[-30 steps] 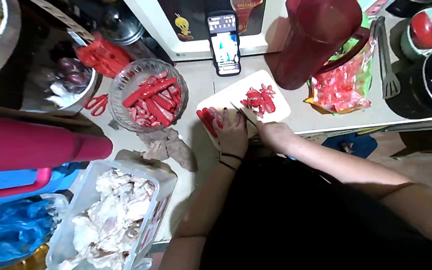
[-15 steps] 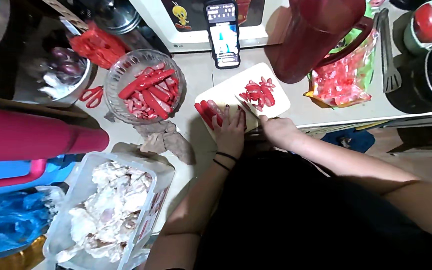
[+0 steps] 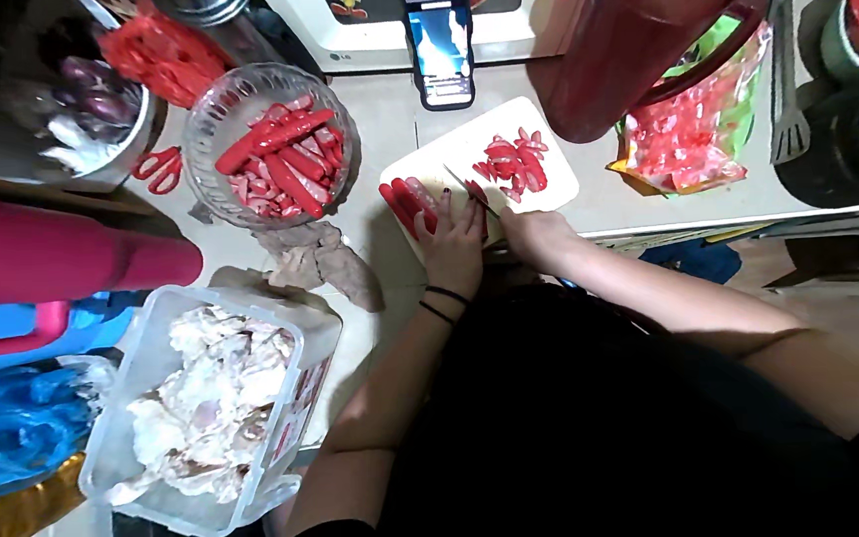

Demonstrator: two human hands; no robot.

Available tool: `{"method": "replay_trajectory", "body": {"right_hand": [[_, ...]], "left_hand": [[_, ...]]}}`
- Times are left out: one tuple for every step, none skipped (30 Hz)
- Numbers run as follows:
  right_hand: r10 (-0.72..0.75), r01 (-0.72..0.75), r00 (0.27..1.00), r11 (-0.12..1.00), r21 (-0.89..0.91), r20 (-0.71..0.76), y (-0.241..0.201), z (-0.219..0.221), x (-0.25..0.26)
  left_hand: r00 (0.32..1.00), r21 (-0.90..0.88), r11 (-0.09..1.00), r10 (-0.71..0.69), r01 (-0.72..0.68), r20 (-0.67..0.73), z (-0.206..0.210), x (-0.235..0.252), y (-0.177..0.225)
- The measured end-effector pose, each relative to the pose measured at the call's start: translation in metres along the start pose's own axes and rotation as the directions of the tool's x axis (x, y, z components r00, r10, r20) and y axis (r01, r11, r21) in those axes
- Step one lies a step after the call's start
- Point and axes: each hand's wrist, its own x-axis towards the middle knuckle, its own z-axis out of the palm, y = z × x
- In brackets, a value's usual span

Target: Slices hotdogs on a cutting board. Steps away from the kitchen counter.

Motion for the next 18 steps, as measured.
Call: {"method": "replay_trajectory", "body": {"right_hand": [[0.014, -0.014, 1.0, 1.0, -0.008, 0.016, -0.001, -0.001, 0.001], [0.025, -0.025, 0.999, 1.0, -0.01, 0.038, 0.0, -0.002, 0.001], [0.036, -0.035, 0.998, 0.999, -0.013, 0.059, 0.002, -0.002, 0.0], [0.046, -0.045, 0.996, 0.999, -0.024, 0.07, 0.005, -0.002, 0.0], [0.064, -0.061, 0.994, 0.997, -0.041, 0.086, 0.006, -0.004, -0.002], [0.08, -0.075, 0.992, 0.996, -0.057, 0.098, 0.007, -0.005, -0.004], [0.09, -0.082, 0.991, 0.994, -0.074, 0.103, 0.007, -0.006, -0.006], [0.091, -0.082, 0.99, 0.993, -0.083, 0.105, 0.005, -0.007, -0.009], [0.083, -0.075, 0.991, 0.994, -0.085, 0.102, 0.003, -0.009, -0.012], [0.076, -0.068, 0.992, 0.995, -0.078, 0.105, 0.0, -0.01, -0.015], [0.066, -0.059, 0.992, 0.995, -0.077, 0.104, -0.001, -0.01, -0.017], [0.064, -0.055, 0.992, 0.995, -0.079, 0.106, -0.002, -0.009, -0.018], [0.064, -0.055, 0.992, 0.995, -0.085, 0.11, -0.003, -0.009, -0.018], [0.066, -0.056, 0.991, 0.994, -0.09, 0.117, -0.003, -0.008, -0.017], [0.069, -0.057, 0.99, 0.994, -0.097, 0.121, -0.004, -0.008, -0.016], [0.075, -0.062, 0.989, 0.993, -0.1, 0.128, -0.005, -0.007, -0.015], [0.081, -0.07, 0.988, 0.993, -0.093, 0.129, -0.007, -0.006, -0.013], [0.084, -0.075, 0.989, 0.994, -0.074, 0.121, -0.008, -0.005, -0.011]], "left_hand": [[1.0, -0.002, 1.0, -0.002, 0.002, -0.004, 0.0, 0.0, 0.0], [1.0, -0.005, 1.0, -0.006, 0.006, -0.007, -0.001, -0.001, 0.001], [1.0, -0.009, 1.0, -0.01, 0.01, -0.006, -0.002, -0.001, 0.001], [1.0, -0.014, 1.0, -0.014, 0.014, -0.002, -0.003, -0.001, 0.002], [1.0, -0.016, 1.0, -0.021, 0.021, 0.005, -0.003, 0.0, 0.002], [0.999, -0.015, 0.999, -0.031, 0.031, 0.009, -0.001, 0.0, 0.002], [0.999, -0.011, 0.999, -0.047, 0.048, 0.011, 0.002, 0.002, 0.003], [0.998, -0.016, 0.998, -0.06, 0.061, 0.017, 0.005, 0.003, 0.003], [0.997, -0.022, 0.997, -0.069, 0.07, 0.026, 0.005, 0.004, 0.003], [0.997, -0.025, 0.997, -0.073, 0.074, 0.029, 0.005, 0.004, 0.003], [0.997, -0.018, 0.997, -0.075, 0.076, 0.026, 0.006, 0.004, 0.004], [0.997, -0.01, 0.997, -0.076, 0.076, 0.02, 0.006, 0.004, 0.005], [0.997, -0.007, 0.997, -0.075, 0.075, 0.014, 0.006, 0.003, 0.005], [0.997, -0.003, 0.997, -0.075, 0.075, 0.015, 0.006, 0.003, 0.005], [0.997, 0.001, 0.997, -0.076, 0.076, 0.014, 0.006, 0.002, 0.005], [0.997, 0.001, 0.997, -0.08, 0.08, 0.011, 0.006, 0.002, 0.005], [0.996, -0.003, 0.996, -0.084, 0.084, -0.008, 0.008, 0.003, 0.005], [0.994, -0.003, 0.996, -0.091, 0.091, -0.052, 0.012, 0.005, 0.005]]}}
